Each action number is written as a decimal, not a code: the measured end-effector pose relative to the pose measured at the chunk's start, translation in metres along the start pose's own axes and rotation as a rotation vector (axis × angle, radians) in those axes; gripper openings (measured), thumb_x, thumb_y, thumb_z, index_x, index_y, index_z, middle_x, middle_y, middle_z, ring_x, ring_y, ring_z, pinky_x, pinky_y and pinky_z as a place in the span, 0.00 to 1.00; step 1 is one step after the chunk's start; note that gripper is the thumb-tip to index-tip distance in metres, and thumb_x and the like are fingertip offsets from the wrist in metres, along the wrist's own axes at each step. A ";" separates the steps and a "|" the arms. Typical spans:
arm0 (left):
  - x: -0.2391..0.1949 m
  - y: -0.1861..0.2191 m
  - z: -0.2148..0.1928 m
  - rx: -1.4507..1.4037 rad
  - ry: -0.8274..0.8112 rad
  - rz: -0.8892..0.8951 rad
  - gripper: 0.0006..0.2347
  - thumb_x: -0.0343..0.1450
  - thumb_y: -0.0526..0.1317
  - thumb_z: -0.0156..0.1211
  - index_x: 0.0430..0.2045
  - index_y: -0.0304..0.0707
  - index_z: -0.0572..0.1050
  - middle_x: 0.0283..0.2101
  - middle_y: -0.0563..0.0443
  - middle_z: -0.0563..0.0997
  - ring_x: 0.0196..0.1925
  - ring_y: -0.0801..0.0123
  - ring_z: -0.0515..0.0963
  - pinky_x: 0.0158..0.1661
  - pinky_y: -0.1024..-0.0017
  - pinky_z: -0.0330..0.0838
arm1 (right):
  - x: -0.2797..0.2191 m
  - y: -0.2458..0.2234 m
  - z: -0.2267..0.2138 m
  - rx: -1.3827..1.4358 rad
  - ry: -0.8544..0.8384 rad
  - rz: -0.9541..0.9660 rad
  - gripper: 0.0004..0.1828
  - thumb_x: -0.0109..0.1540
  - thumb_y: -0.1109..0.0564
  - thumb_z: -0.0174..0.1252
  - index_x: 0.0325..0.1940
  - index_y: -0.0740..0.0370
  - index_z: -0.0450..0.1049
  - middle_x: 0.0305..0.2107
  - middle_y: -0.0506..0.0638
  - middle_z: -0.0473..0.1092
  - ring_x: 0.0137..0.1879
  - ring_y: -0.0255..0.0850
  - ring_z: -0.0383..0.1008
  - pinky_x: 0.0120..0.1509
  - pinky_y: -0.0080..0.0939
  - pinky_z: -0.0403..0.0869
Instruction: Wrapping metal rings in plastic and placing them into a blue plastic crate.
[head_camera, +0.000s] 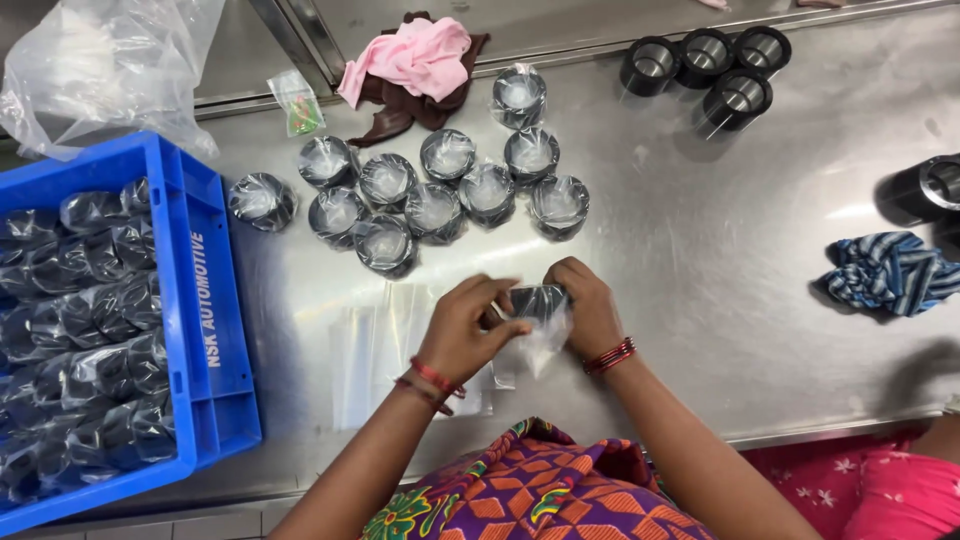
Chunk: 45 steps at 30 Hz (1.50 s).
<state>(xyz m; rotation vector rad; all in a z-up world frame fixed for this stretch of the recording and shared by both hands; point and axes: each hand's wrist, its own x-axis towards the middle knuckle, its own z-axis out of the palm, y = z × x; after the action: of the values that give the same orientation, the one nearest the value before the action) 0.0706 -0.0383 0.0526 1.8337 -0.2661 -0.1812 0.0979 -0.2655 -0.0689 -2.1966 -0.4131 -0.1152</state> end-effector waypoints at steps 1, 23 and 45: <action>0.004 -0.007 0.002 0.133 0.011 0.014 0.18 0.60 0.33 0.71 0.45 0.38 0.79 0.38 0.50 0.80 0.34 0.59 0.82 0.37 0.63 0.78 | 0.004 -0.023 -0.007 -0.043 0.004 0.032 0.10 0.59 0.55 0.59 0.41 0.61 0.72 0.40 0.50 0.71 0.45 0.47 0.77 0.50 0.42 0.75; -0.028 -0.030 0.004 0.521 -0.080 0.061 0.06 0.58 0.39 0.73 0.25 0.43 0.84 0.33 0.54 0.80 0.38 0.59 0.79 0.36 0.62 0.75 | 0.066 -0.048 -0.042 -0.095 -0.117 -0.369 0.41 0.46 0.58 0.68 0.62 0.70 0.66 0.64 0.71 0.55 0.69 0.68 0.53 0.69 0.62 0.58; -0.022 -0.065 0.042 -0.010 0.186 -0.058 0.04 0.64 0.32 0.69 0.28 0.32 0.82 0.54 0.48 0.83 0.41 0.72 0.86 0.34 0.77 0.80 | 0.034 0.011 -0.116 -0.047 -0.014 0.063 0.65 0.39 0.46 0.82 0.72 0.59 0.51 0.49 0.61 0.74 0.56 0.51 0.75 0.60 0.49 0.73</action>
<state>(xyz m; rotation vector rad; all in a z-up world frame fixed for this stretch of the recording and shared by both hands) 0.0448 -0.0540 -0.0213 1.8354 -0.0820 -0.0511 0.1404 -0.3544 0.0022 -2.2557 -0.3519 -0.0763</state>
